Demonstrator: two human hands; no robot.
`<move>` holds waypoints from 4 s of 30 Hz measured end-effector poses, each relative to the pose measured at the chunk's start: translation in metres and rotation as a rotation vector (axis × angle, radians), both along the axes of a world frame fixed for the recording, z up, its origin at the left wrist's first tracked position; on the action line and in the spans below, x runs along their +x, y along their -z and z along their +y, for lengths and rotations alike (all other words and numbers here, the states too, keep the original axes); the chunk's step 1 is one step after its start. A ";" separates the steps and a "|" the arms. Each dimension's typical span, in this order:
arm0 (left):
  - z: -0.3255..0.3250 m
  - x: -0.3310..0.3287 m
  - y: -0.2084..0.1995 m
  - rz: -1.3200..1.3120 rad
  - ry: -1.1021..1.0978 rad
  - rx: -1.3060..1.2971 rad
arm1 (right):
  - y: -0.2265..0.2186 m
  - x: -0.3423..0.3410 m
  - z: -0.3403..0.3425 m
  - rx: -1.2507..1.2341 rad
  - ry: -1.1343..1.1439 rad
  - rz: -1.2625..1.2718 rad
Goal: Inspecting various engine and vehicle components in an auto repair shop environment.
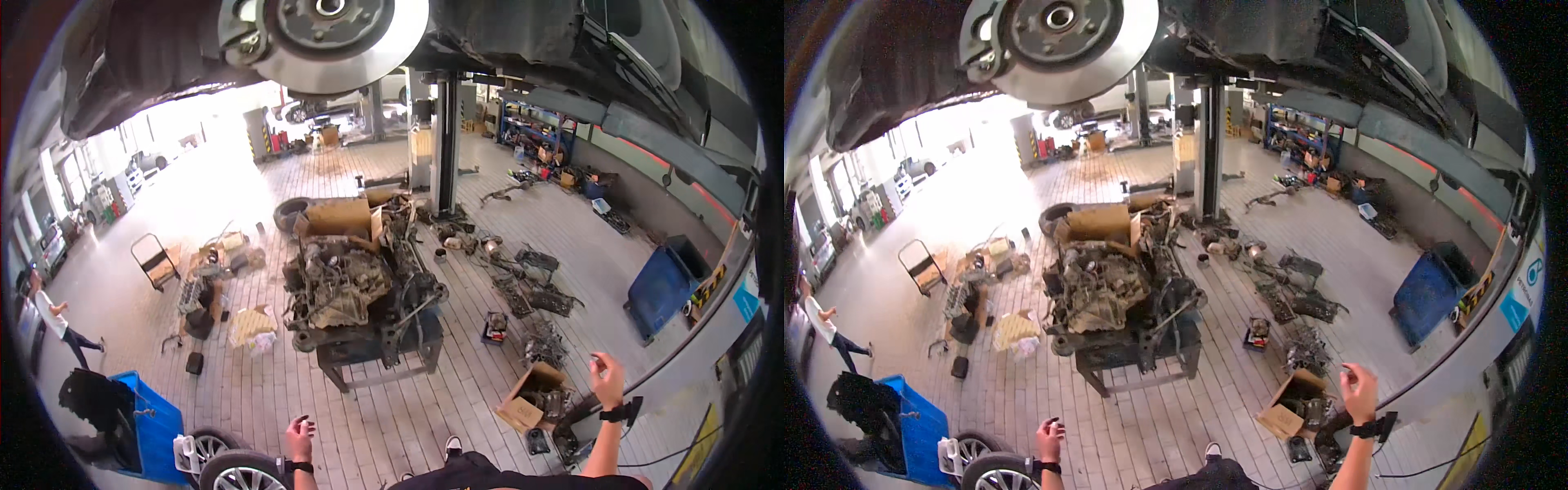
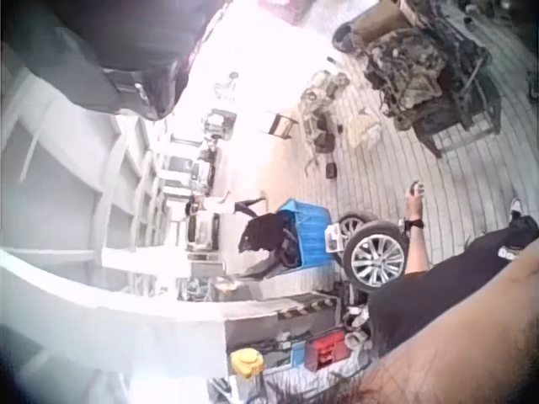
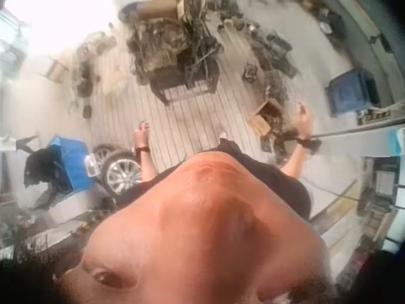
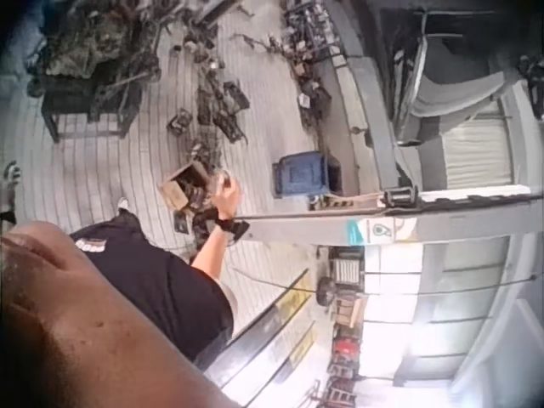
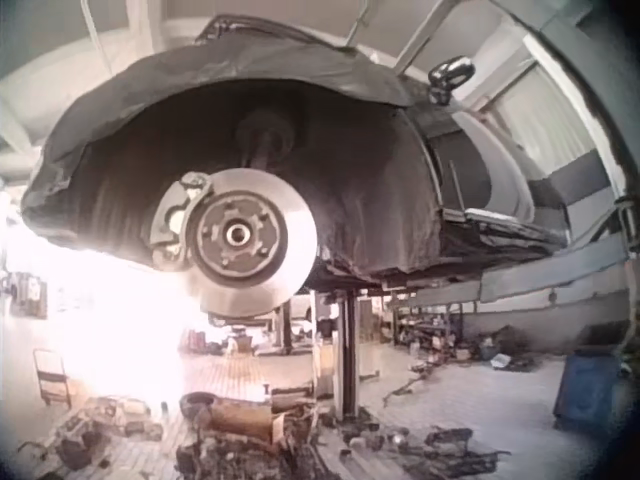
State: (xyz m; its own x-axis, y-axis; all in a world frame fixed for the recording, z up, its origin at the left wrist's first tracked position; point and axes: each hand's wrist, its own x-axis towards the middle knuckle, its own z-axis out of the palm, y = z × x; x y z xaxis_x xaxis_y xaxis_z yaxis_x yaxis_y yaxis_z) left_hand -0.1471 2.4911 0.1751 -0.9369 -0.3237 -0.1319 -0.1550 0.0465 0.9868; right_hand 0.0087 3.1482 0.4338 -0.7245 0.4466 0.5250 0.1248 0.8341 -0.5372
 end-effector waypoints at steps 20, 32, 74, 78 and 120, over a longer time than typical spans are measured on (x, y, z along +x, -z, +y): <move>0.309 -0.052 -0.088 0.013 0.878 -0.056 | 0.082 -0.171 0.026 -0.210 -0.388 -0.001; 0.198 -0.065 -0.068 0.128 0.263 -0.254 | 0.060 -0.284 0.001 -0.352 -0.621 -0.065; -0.052 -0.137 0.047 -0.413 -0.194 0.554 | 0.202 -0.477 -0.323 -0.409 -0.725 -0.666; -0.066 -0.175 0.031 -0.404 -0.187 0.506 | 0.251 -0.534 -0.372 -0.406 -0.810 -0.630; -0.143 -0.481 0.056 -0.661 0.483 0.674 | 0.219 -0.664 -0.514 -1.671 -0.553 -0.330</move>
